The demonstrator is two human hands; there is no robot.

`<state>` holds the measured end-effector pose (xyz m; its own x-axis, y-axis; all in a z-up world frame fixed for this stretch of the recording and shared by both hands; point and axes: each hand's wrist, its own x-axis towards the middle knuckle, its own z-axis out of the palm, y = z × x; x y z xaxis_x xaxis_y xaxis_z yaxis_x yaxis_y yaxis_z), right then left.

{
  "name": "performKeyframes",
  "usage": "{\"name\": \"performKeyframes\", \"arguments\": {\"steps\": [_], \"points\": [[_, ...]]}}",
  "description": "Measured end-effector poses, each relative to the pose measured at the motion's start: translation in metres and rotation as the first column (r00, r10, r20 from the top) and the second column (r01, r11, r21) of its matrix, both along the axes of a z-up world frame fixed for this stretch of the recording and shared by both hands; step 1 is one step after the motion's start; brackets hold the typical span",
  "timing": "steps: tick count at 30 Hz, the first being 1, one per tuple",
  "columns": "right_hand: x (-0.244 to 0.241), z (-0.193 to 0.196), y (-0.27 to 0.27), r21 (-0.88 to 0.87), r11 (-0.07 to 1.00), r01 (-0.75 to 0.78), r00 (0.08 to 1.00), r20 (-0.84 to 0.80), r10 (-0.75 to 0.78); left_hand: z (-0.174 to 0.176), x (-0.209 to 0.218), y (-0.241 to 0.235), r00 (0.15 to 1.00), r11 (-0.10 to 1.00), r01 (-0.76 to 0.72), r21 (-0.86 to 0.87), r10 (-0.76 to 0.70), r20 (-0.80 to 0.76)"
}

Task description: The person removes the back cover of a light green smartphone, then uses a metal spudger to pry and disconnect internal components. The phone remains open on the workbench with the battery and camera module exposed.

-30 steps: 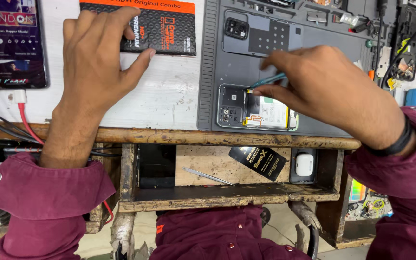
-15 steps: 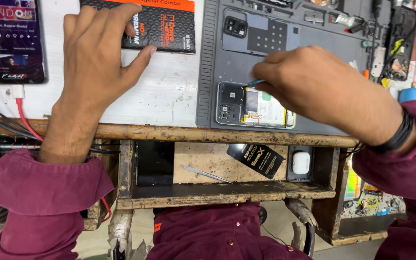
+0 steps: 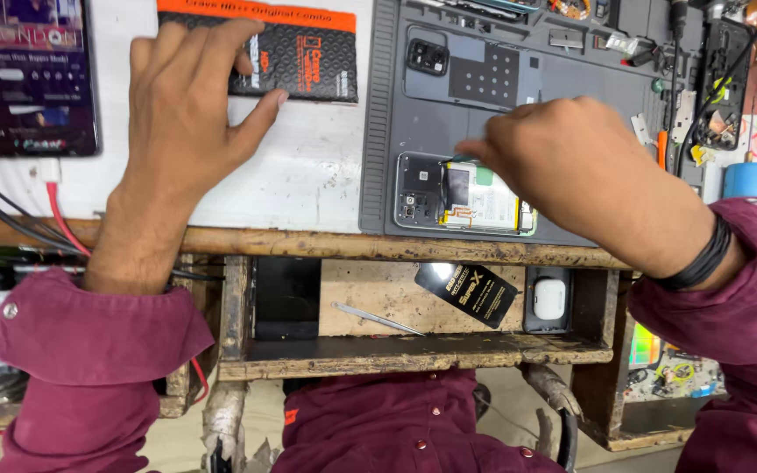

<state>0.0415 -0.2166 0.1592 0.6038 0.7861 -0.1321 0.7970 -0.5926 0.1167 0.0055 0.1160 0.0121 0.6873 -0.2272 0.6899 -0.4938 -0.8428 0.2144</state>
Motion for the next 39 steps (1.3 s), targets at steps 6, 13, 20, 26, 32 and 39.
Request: {"name": "performKeyframes", "arguments": {"steps": [6,13,20,26,32,39], "points": [[-0.002,-0.005,-0.006,0.004,1.0,0.012,1.0,-0.012,-0.012,-0.002,0.003,-0.003,0.995,1.0,-0.026,-0.001,0.026,-0.097],[-0.005,-0.009,-0.006,0.208,0.978,0.012,0.991,-0.136,0.016,0.004,0.004,-0.006,0.99,0.998,-0.052,-0.019,0.049,-0.13],[-0.004,-0.016,-0.012,0.391,0.908,-0.15,0.972,-0.111,0.208,0.016,0.002,-0.015,0.986,0.995,-0.076,-0.058,0.066,-0.155],[-0.004,-0.018,-0.01,0.217,0.976,-0.036,0.994,-0.095,0.058,0.015,0.003,-0.017,0.985,0.995,-0.084,-0.05,0.076,-0.152],[-0.006,-0.021,-0.012,0.205,0.978,0.024,0.996,-0.089,-0.006,0.012,0.003,-0.016,0.985,0.995,-0.09,-0.048,0.081,-0.151],[-0.002,-0.015,-0.01,0.159,0.987,0.033,0.991,-0.13,-0.012,0.012,0.004,-0.016,0.984,0.995,-0.089,-0.038,0.082,-0.158]]}}
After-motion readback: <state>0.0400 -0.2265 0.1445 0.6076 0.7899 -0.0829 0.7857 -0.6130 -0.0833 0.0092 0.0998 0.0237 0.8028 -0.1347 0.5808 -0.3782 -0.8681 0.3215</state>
